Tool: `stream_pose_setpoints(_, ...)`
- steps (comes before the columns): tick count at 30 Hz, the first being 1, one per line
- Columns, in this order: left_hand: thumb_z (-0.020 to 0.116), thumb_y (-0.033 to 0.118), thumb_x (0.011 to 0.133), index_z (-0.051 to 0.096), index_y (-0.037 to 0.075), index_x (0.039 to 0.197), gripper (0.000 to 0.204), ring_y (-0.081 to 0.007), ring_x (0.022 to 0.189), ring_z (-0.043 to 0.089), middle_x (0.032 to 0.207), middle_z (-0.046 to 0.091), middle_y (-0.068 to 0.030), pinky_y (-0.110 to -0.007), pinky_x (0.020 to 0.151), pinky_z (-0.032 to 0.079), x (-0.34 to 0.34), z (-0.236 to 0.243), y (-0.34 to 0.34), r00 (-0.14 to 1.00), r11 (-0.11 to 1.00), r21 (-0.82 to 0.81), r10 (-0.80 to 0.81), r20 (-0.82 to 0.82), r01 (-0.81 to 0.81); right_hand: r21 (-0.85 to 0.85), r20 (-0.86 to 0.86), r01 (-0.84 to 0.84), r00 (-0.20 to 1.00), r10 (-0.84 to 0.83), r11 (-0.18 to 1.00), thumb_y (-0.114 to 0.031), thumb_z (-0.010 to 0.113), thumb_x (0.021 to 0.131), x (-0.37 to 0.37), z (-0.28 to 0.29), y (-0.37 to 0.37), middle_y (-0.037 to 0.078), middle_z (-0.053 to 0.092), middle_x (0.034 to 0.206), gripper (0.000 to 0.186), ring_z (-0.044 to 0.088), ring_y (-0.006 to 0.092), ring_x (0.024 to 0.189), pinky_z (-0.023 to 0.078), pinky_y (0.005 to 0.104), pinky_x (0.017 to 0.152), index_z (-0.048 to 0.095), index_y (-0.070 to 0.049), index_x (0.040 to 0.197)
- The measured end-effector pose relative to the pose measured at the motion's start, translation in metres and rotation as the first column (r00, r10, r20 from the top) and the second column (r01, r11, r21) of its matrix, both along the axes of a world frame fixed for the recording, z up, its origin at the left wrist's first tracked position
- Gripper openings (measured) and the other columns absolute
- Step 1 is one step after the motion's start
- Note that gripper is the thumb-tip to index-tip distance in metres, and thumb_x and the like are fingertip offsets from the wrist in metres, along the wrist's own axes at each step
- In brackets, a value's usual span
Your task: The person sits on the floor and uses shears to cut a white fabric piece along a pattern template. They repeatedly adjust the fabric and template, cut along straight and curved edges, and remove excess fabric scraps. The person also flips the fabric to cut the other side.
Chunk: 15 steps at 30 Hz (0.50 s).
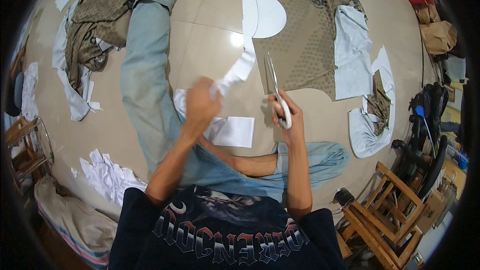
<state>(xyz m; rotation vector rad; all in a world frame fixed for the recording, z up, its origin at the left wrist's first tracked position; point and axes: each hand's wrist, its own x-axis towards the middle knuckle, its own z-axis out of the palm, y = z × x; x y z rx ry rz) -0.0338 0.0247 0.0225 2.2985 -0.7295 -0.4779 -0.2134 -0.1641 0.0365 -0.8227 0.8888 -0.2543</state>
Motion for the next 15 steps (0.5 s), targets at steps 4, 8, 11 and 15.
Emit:
stream_pose_setpoints(4,0.057,0.001,0.084,0.050,-0.002,0.130,0.046,-0.0386,0.129,0.043,0.136,0.048,-0.0212,-0.044,0.107,0.035,0.040,0.045,-0.003,0.872,0.780,-0.455,0.488,0.017,-0.428,-0.449,-0.274,-0.139,0.962,0.012,0.883,-0.001,0.065,0.088,-0.038,0.008,0.012,0.014,0.067,0.110,0.056,0.061,0.0084,0.067,0.045,0.0203,0.048,0.048,-0.004,0.142)
stream_pose_setpoints(8,0.055,0.000,0.085,0.052,0.003,0.131,0.046,-0.0386,0.132,0.041,0.141,0.047,-0.0197,-0.045,0.110,0.033,0.079,0.067,-0.048,0.920,0.897,-0.440,0.139,0.366,0.039,-0.676,-0.139,0.094,0.958,-0.252,0.730,-0.006,0.071,0.087,-0.050,0.006,-0.029,0.013,0.061,0.123,0.059,0.063,0.0157,0.097,0.052,0.0280,0.081,0.048,0.000,0.141)
stream_pose_setpoints(11,0.056,0.006,0.089,0.055,0.009,0.133,0.044,-0.0354,0.135,0.040,0.144,0.046,-0.0164,-0.044,0.114,0.030,0.121,0.051,-0.129,0.845,0.849,-0.386,-0.121,0.521,0.360,-0.874,-0.169,0.051,0.901,-0.400,0.484,-0.010,0.070,0.089,-0.059,-0.016,-0.098,0.015,0.059,0.127,0.055,0.058,0.0196,0.111,0.047,0.0313,0.094,0.049,0.003,0.138)
stream_pose_setpoints(15,0.048,0.037,0.098,0.040,0.014,0.147,0.054,-0.0337,0.144,0.029,0.153,0.036,-0.0136,-0.049,0.118,0.022,0.169,-0.017,-0.231,0.594,0.836,-0.056,-0.338,0.730,0.546,-0.977,-0.210,-0.140,0.770,-0.602,0.161,-0.018,0.070,0.089,-0.050,-0.030,-0.190,0.018,0.059,0.122,0.053,0.059,0.0267,0.108,0.046,0.0354,0.093,0.051,0.004,0.134)
